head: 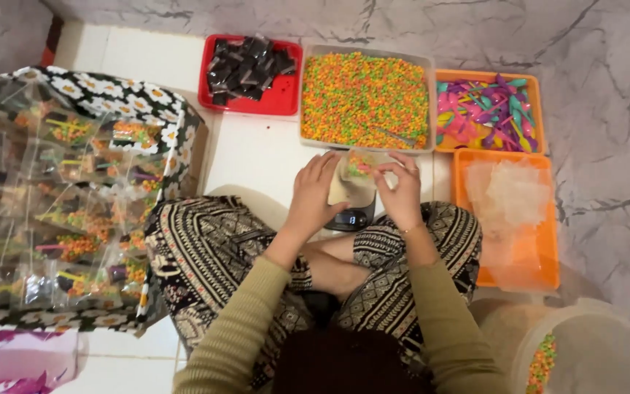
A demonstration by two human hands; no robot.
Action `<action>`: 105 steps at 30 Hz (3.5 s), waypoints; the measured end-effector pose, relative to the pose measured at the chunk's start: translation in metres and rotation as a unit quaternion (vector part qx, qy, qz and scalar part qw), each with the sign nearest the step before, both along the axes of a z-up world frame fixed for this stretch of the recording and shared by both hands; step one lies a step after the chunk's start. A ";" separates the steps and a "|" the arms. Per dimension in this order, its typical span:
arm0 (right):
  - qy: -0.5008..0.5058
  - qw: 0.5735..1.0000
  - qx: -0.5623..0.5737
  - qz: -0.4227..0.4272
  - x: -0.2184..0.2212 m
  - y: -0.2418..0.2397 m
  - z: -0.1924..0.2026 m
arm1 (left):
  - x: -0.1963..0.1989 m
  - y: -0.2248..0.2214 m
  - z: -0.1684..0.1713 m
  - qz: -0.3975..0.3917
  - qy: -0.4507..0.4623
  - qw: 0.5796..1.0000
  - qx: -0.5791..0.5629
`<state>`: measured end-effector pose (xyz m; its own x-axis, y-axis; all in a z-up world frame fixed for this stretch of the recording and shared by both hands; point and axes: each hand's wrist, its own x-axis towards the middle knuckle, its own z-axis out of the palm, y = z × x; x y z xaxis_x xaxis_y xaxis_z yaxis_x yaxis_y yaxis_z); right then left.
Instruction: Packaging small colorful rubber bands into plastic bags, weighing them on a digital scale, and organizing them into a larger container.
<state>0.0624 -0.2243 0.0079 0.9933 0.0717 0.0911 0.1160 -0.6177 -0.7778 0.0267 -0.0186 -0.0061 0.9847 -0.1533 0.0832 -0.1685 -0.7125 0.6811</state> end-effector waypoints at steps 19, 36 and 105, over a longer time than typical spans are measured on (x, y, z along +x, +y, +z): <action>-0.013 0.967 -0.248 0.061 0.193 -0.102 -0.173 | 0.135 -0.018 -0.013 0.015 -0.039 0.986 -0.160; -0.257 0.966 0.021 -0.031 0.184 -0.072 -0.050 | 0.173 -0.009 -0.058 0.078 -0.009 0.993 0.085; 0.107 0.983 0.113 -0.094 0.025 -0.023 -0.149 | -0.100 0.045 0.010 0.202 0.021 0.963 -0.176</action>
